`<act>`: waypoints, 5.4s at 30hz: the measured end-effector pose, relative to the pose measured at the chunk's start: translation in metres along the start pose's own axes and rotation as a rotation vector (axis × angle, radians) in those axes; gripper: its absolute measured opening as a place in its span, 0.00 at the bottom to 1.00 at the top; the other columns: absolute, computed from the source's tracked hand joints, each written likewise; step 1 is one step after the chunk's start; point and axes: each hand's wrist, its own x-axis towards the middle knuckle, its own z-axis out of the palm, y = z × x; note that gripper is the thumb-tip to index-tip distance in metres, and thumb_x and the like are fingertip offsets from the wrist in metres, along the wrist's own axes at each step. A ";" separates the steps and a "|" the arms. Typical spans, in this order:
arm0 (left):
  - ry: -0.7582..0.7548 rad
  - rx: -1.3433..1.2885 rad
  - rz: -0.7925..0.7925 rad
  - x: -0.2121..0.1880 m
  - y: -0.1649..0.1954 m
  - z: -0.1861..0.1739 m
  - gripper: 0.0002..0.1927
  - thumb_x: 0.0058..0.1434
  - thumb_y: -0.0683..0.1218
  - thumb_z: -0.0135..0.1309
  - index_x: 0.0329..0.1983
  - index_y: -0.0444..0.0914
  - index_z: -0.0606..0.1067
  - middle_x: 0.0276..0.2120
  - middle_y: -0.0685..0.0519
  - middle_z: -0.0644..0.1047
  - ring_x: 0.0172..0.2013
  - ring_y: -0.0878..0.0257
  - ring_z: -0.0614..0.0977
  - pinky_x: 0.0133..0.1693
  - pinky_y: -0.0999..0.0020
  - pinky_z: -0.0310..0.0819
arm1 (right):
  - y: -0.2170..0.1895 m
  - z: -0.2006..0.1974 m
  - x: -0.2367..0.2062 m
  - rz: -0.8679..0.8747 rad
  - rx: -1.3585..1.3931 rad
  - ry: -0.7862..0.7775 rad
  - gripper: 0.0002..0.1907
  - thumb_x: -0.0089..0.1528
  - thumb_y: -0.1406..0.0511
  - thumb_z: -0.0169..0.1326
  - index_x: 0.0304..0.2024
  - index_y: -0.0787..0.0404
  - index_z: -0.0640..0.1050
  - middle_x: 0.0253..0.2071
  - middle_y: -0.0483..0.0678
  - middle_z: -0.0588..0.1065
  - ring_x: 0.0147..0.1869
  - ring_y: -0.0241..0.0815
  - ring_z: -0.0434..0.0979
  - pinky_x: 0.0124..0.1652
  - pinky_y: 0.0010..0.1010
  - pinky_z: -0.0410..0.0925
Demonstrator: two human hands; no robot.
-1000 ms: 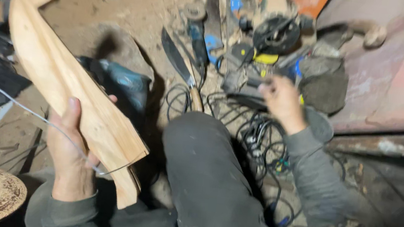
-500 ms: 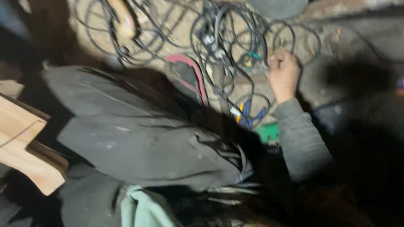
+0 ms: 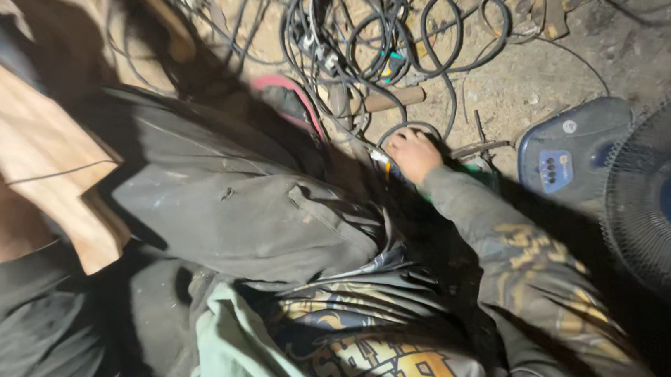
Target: The person sits on the workshop floor and fits a bit into a power drill, then drills holes into curved wooden furniture parts. They hold each wooden piece against their legs while drilling, then thread a thin wire through the drilled holes and set pieces aside.
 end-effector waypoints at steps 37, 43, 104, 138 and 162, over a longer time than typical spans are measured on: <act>0.246 0.476 0.219 -0.040 0.017 0.013 0.21 0.82 0.49 0.47 0.64 0.26 0.70 0.56 0.46 0.78 0.54 0.62 0.78 0.58 0.68 0.74 | -0.010 -0.041 -0.007 0.350 2.113 0.545 0.18 0.73 0.52 0.42 0.42 0.60 0.69 0.36 0.49 0.69 0.43 0.48 0.72 0.50 0.43 0.67; 0.377 0.373 0.033 -0.025 0.005 0.001 0.20 0.77 0.53 0.48 0.50 0.29 0.74 0.42 0.47 0.79 0.41 0.63 0.78 0.46 0.66 0.74 | -0.040 -0.125 0.040 -0.002 2.162 0.452 0.12 0.67 0.63 0.48 0.52 0.59 0.72 0.36 0.46 0.68 0.42 0.42 0.67 0.49 0.41 0.65; 0.600 0.638 0.046 -0.039 0.006 0.007 0.19 0.71 0.54 0.50 0.52 0.33 0.70 0.40 0.37 0.82 0.43 0.39 0.84 0.43 0.50 0.77 | -0.254 -0.311 0.102 -0.711 -0.297 0.297 0.17 0.56 0.67 0.56 0.47 0.65 0.77 0.56 0.57 0.71 0.61 0.59 0.70 0.57 0.50 0.64; 0.061 0.754 0.425 -0.125 0.012 0.038 0.15 0.71 0.47 0.57 0.60 0.50 0.79 0.74 0.46 0.63 0.78 0.45 0.59 0.78 0.40 0.45 | -0.251 -0.326 0.132 -0.806 -0.634 0.340 0.19 0.58 0.62 0.53 0.51 0.61 0.78 0.32 0.46 0.69 0.35 0.43 0.69 0.34 0.34 0.61; 0.114 0.928 0.414 -0.128 0.023 0.028 0.17 0.69 0.49 0.56 0.61 0.51 0.77 0.70 0.44 0.68 0.74 0.42 0.62 0.74 0.36 0.45 | -0.143 -0.141 0.210 0.162 0.087 0.001 0.29 0.62 0.44 0.57 0.44 0.64 0.74 0.39 0.64 0.78 0.45 0.68 0.78 0.43 0.57 0.70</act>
